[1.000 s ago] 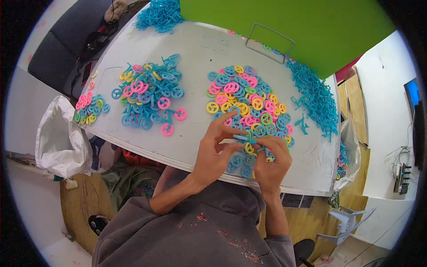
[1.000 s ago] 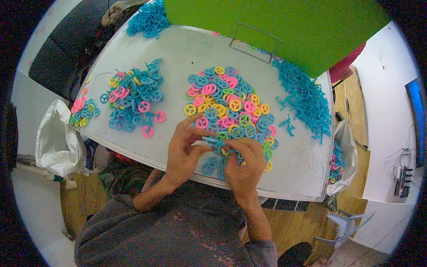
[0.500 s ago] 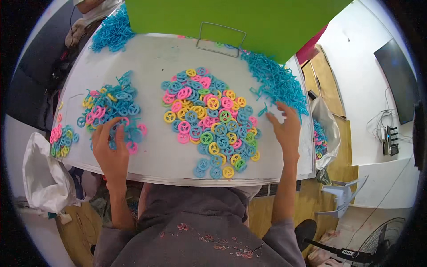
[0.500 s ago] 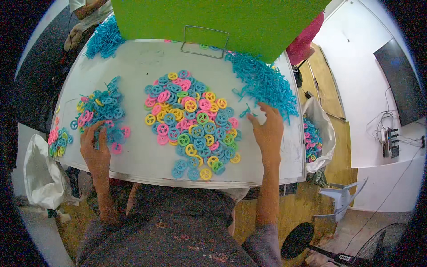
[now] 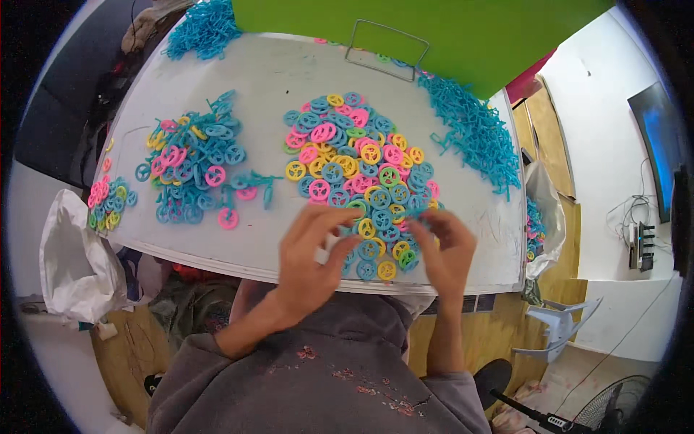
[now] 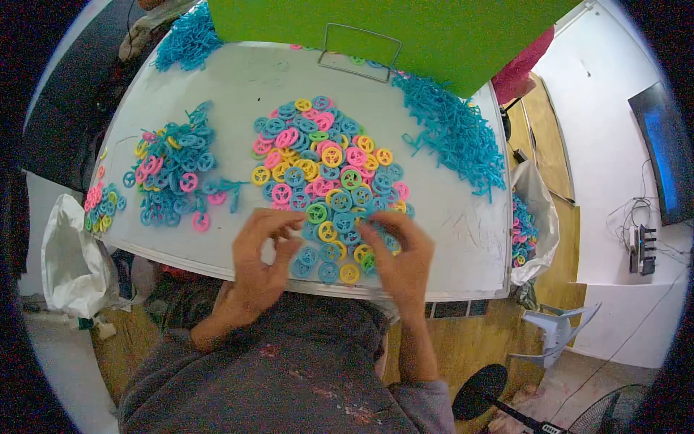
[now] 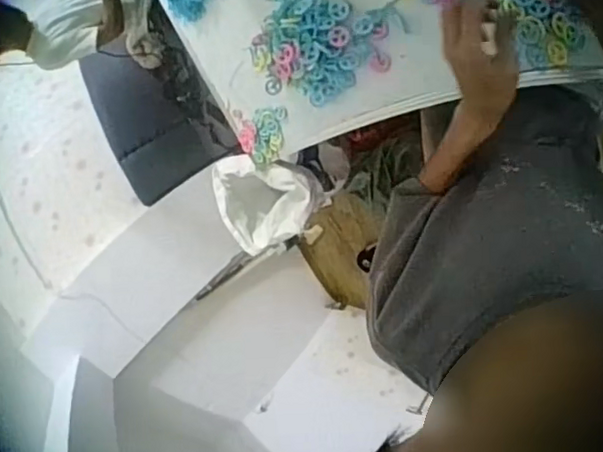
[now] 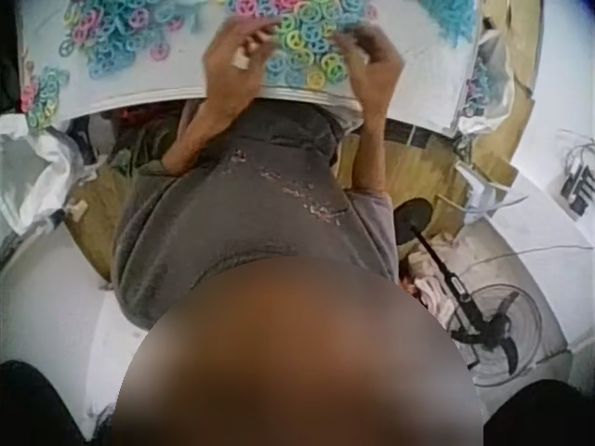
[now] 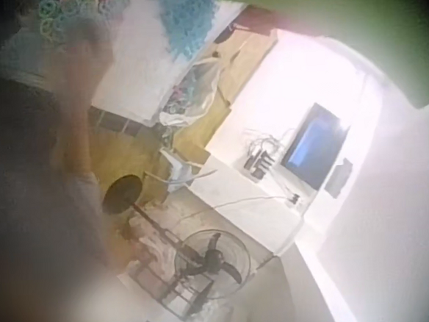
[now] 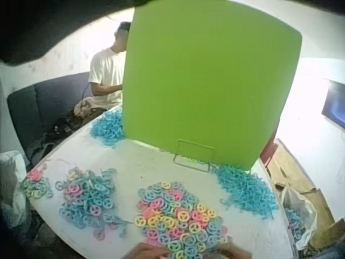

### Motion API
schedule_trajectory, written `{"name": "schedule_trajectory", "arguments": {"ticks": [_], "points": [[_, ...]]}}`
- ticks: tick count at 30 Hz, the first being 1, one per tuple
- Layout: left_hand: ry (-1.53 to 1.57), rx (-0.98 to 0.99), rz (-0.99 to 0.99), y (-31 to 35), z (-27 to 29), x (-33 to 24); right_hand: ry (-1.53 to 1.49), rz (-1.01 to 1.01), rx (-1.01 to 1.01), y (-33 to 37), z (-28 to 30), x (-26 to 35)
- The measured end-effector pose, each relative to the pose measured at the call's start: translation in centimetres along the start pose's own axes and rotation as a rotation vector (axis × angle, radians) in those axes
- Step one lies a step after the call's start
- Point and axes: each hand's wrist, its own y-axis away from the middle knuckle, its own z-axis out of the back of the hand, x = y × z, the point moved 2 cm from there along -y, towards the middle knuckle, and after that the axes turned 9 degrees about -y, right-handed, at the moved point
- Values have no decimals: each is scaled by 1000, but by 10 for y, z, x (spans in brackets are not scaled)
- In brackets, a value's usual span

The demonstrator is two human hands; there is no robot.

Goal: Sorting colorful smiley face rings into separate groups on a workstation table.

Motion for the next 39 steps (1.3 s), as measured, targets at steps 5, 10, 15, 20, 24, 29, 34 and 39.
{"name": "schedule_trajectory", "arguments": {"ticks": [5, 10, 15, 20, 24, 29, 34, 39], "points": [[285, 209, 99, -4, -18, -1, -70, 49, 77, 23, -25, -7], [243, 132, -11, -2, -22, -1, -267, -201, 69, 32, -31, -17], [179, 121, -71, 0, -15, 2, -413, -241, -5, 28, -27, -18], [-335, 255, -36, 23, -8, 24, -343, -67, -63, 24, -16, -16], [-368, 254, -44, 24, -13, 33, -235, -19, -52, 18, -23, -10], [-301, 234, -46, 25, -14, 36, -129, -9, -19, 18, -23, -13], [-258, 227, 34, 23, -11, 41, 71, 49, 70, 19, -28, -15], [-192, 180, 62, 20, -7, 38, 47, 44, 92, 17, -30, -12]]}}
